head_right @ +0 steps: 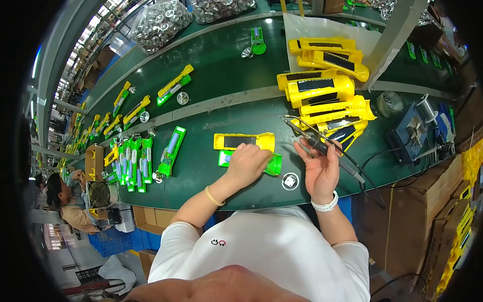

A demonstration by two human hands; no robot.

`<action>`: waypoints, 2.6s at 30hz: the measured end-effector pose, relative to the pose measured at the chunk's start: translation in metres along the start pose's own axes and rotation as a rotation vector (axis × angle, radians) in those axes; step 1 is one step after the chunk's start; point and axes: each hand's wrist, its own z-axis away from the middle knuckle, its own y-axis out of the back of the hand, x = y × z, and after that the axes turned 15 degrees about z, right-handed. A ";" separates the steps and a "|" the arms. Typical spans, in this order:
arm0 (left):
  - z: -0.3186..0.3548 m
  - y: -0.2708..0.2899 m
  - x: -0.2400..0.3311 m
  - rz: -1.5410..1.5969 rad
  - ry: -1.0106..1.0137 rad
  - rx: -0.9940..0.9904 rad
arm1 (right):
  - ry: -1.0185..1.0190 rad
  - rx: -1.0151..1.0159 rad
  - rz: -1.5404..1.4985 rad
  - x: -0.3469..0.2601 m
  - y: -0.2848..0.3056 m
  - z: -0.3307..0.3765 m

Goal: Assembling and soldering electronic components for solar-powered flashlights on a production line.

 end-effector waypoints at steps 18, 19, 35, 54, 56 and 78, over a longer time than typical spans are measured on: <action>0.008 0.048 -0.028 0.255 0.309 0.029 | -0.136 -0.095 0.545 0.011 0.013 -0.007; 0.008 0.048 -0.030 0.230 0.281 -0.034 | -0.127 -0.144 0.599 0.012 0.013 -0.009; -0.002 0.050 -0.021 0.007 0.239 -0.307 | -0.183 -0.401 0.820 0.029 0.012 -0.024; -0.002 0.049 -0.026 0.006 0.204 -0.268 | -0.195 -0.265 0.436 0.042 -0.013 -0.032; 0.002 0.047 -0.022 0.008 0.185 -0.264 | -0.209 -0.265 0.466 0.041 -0.009 -0.027; 0.031 0.080 -0.030 0.178 0.385 0.117 | -0.144 -0.213 0.663 0.039 -0.027 -0.002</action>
